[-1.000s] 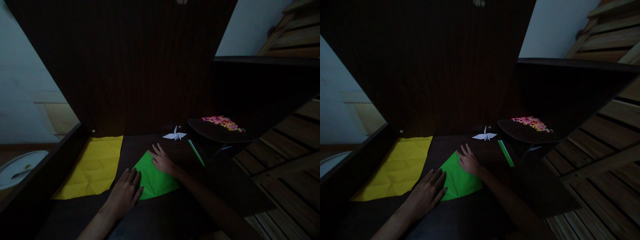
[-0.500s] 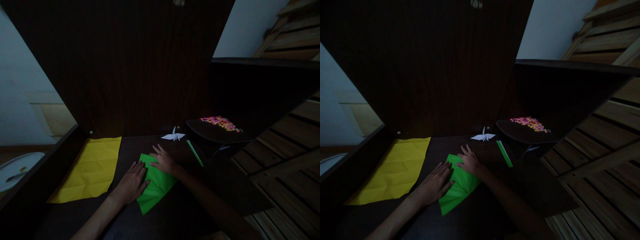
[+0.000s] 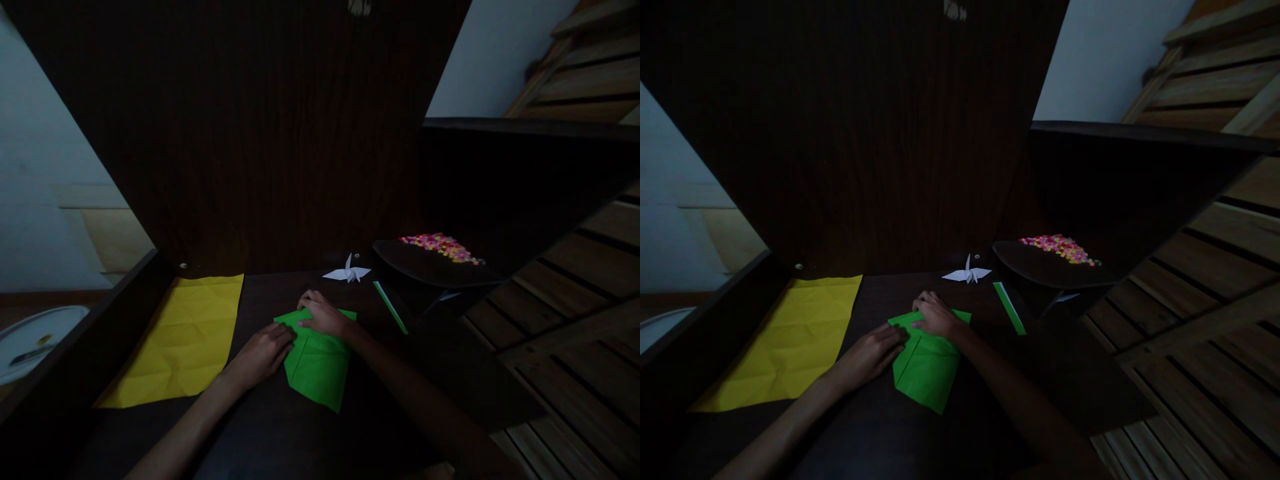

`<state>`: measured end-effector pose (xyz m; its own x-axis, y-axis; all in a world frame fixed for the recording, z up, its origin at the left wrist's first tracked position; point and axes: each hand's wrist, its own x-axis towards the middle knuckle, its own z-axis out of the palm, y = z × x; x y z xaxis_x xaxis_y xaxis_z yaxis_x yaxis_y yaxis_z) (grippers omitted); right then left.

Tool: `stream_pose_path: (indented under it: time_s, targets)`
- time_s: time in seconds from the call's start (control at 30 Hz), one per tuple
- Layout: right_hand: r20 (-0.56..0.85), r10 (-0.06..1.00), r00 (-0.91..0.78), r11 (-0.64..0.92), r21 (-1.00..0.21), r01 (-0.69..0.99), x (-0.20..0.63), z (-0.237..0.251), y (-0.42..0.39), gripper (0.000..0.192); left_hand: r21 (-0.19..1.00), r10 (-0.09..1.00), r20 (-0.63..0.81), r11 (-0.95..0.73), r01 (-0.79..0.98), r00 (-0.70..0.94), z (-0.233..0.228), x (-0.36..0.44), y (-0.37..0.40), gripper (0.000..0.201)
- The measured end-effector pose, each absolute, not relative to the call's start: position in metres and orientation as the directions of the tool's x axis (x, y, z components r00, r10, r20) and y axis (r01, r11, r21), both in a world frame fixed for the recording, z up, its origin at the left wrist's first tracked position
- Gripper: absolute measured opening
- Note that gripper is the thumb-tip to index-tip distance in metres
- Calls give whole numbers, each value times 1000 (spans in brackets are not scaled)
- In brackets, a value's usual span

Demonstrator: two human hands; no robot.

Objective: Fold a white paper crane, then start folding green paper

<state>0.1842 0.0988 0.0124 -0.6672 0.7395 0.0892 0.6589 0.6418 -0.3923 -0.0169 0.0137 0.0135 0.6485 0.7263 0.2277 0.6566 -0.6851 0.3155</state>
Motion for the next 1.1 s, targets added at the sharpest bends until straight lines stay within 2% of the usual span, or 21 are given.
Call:
stream_pose_path:
  time_s: [0.1,0.4,0.7,0.97,1.1]
  targets:
    - [58,715,-697,660,-386,645,182,19,103,29,301,712,239,-700,647,660,12,-19,17,21]
    - [-68,653,-754,681,-383,624,175,30,116,30,286,691,258,-722,630,675,6,-24,9,42]
    - [-164,622,-766,683,-365,633,171,44,118,36,295,713,261,-701,649,651,-6,-28,6,51]
    - [-196,617,-762,694,-322,644,173,39,124,44,216,722,250,-692,689,646,-12,-29,6,56]
    - [-215,629,-747,698,-266,665,167,44,125,41,186,721,253,-690,699,645,-12,-27,4,56]
